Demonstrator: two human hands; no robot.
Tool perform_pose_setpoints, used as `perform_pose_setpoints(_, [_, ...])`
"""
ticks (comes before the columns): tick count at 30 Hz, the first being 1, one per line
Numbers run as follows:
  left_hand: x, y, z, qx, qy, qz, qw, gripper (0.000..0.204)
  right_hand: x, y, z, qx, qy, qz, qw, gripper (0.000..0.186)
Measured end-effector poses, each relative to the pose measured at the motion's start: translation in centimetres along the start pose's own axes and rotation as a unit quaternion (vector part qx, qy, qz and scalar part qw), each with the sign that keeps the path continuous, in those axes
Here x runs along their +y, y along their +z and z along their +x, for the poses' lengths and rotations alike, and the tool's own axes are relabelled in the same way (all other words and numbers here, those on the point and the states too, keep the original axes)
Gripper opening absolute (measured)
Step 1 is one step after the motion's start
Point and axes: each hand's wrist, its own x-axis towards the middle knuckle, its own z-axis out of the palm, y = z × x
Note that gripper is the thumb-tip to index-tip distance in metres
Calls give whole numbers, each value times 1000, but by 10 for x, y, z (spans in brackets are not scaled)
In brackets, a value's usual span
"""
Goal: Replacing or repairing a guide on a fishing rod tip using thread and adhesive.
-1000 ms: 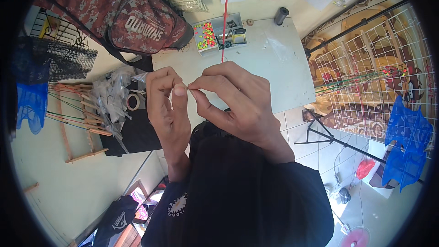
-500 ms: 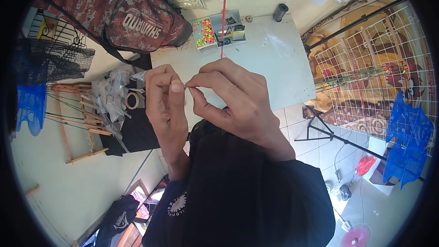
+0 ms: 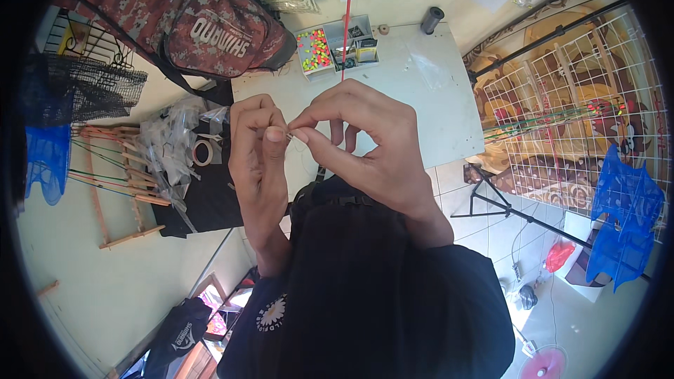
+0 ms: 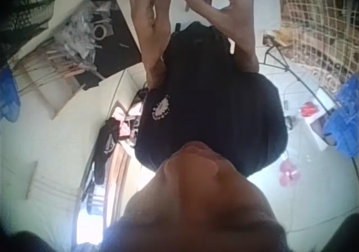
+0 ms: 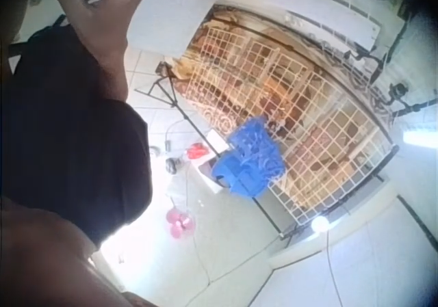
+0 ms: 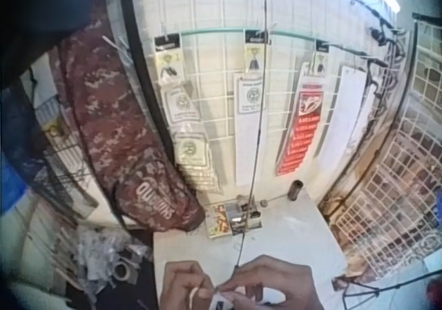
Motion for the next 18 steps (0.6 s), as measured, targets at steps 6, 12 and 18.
perform_pose_setpoints(6, [-1, -1, 0, -2, 3, 11, 1000, 11, 1, 2, -1, 3, 9, -2, 1000, 12])
perform_pose_setpoints(12, [0, 0, 0, 8, 10, 19, 1000, 9, -1, 2, -2, -9, 11, -34, 999, 11])
perform_pose_setpoints(18, [-1, -1, -1, 11, 13, 19, 1000, 8, -9, 3, -2, -8, 14, -53, 998, 12])
